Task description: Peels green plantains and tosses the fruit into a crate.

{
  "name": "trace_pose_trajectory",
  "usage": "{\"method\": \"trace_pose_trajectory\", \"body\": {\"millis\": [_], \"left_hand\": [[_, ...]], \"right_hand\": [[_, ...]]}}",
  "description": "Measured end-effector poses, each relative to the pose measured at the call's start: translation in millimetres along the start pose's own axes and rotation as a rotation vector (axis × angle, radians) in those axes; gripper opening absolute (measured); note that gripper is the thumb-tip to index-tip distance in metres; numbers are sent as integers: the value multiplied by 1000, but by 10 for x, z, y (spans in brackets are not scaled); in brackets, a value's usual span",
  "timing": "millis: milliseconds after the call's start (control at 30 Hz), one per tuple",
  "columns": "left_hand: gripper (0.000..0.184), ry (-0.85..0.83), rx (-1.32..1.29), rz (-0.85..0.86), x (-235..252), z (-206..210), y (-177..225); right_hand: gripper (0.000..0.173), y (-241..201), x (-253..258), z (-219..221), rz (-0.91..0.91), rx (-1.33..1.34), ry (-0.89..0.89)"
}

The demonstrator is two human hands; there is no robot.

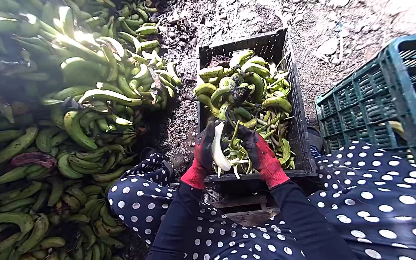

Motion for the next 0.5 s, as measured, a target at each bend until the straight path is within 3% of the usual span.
{"method": "trace_pose_trajectory", "body": {"millis": [133,267,367,433,500], "left_hand": [[46,188,-95,-165,52,-127,-121],[56,500,180,-347,45,-342,-237],[59,584,363,-427,5,-432,-305],[58,604,327,-437,33,-236,-322],[56,496,91,-361,78,316,-255]], "right_hand": [[44,263,-90,-267,97,113,70],[50,868,-9,-477,320,329,175],[49,1044,-74,-499,482,425,236],[46,1026,-76,-499,525,450,237],[44,1039,-5,-482,504,513,269]]}}
Point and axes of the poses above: each hand's wrist, its own x-axis towards the middle knuckle, its own z-axis out of the palm, y = z × x, the point moved 5 cm from there along x, towards the middle knuckle, and after that the axes turned 2 degrees about -z, right-handed, at the moved point
